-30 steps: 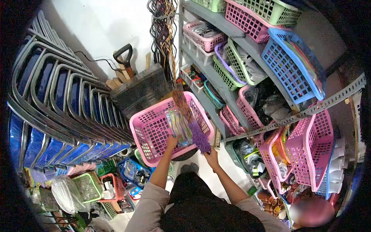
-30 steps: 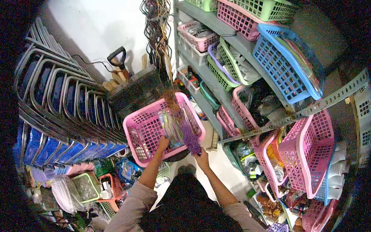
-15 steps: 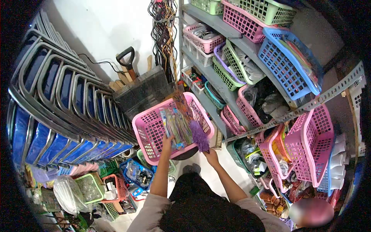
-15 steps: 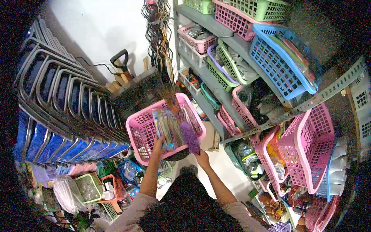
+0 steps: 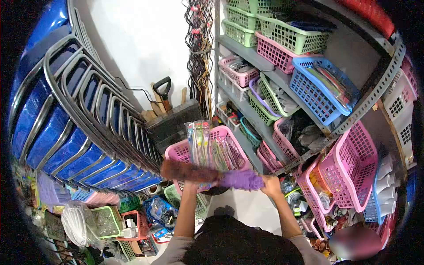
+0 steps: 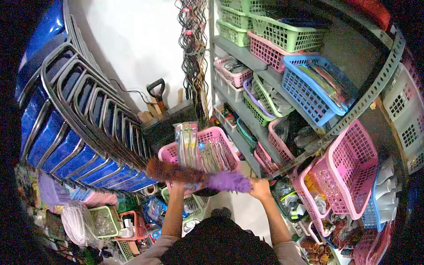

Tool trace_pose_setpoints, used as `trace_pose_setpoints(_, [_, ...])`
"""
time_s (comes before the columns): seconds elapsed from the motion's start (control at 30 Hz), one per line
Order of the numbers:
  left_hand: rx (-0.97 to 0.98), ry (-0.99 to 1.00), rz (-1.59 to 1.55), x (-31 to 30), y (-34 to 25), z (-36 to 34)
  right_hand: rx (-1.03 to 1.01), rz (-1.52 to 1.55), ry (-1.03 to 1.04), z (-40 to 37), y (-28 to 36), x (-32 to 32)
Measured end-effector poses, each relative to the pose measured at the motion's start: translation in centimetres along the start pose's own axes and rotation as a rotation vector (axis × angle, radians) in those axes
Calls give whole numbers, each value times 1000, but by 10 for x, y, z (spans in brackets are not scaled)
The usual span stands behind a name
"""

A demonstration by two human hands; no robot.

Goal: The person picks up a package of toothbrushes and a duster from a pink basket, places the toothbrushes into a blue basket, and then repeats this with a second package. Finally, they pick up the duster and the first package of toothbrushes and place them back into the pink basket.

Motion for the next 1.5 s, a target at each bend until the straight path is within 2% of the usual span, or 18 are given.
trace_pose_setpoints(0.03, [-252,86,-66,22,9,-18,-83,-11,-46,3,3,-9])
trace_pose_setpoints(0.07, [-245,93,-63,24,8,-16,-89,-11,-55,6,-1,-13])
trace_pose_setpoints(0.17, [294,-160,-62,9,-28,-2,51,-194,31,17,-13,-18])
trace_pose_setpoints(0.3, [22,191,-9,49,-23,-21,231,-213,-188,22,-18,-22])
trace_pose_setpoints(0.43, [181,102,-61,76,-44,-42,131,-208,-127,20,5,-28])
trace_pose_setpoints(0.5, [41,442,-313,100,-47,-52,49,-89,-42,21,19,-29])
trace_pose_setpoints(0.53, [295,104,-202,67,-55,-37,46,-88,-43,22,20,-30])
trace_pose_setpoints(0.73, [155,144,23,97,-49,-58,363,-147,-221,27,-15,-30])
trace_pose_setpoints(0.9, [234,143,42,95,-58,-51,48,-202,-197,31,-8,-19])
trace_pose_setpoints(0.97, [-17,294,-169,107,-51,-55,-58,-169,-194,32,-6,-16])
trace_pose_setpoints(1.03, [36,326,-148,104,-53,-49,-5,-175,-236,38,1,-32])
trace_pose_setpoints(1.1, [150,71,94,109,-54,-65,175,-171,-360,40,-11,-46])
trace_pose_setpoints(1.13, [115,139,89,113,-50,-64,287,-186,-322,40,-32,-36])
trace_pose_setpoints(1.27, [176,152,39,125,-55,-73,268,-131,-285,41,-35,-33])
trace_pose_setpoints(1.33, [81,253,-80,108,-47,-39,-35,-132,-109,44,14,-48])
trace_pose_setpoints(1.37, [-15,352,-201,106,-42,-28,-37,-133,-111,44,12,-47])
trace_pose_setpoints(1.4, [362,147,-17,142,-70,-99,-26,-164,-101,44,9,-45])
trace_pose_setpoints(1.5, [87,106,2,112,-48,-56,81,-183,-193,50,-7,-45])
Point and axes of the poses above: each hand's wrist, its own z-axis towards the middle knuckle, its own x-axis out of the palm, y = z × x, the point moved 7 cm from there along z, towards the middle knuckle, and after that the axes turned 7 degrees about -y, right-handed, at the moved point
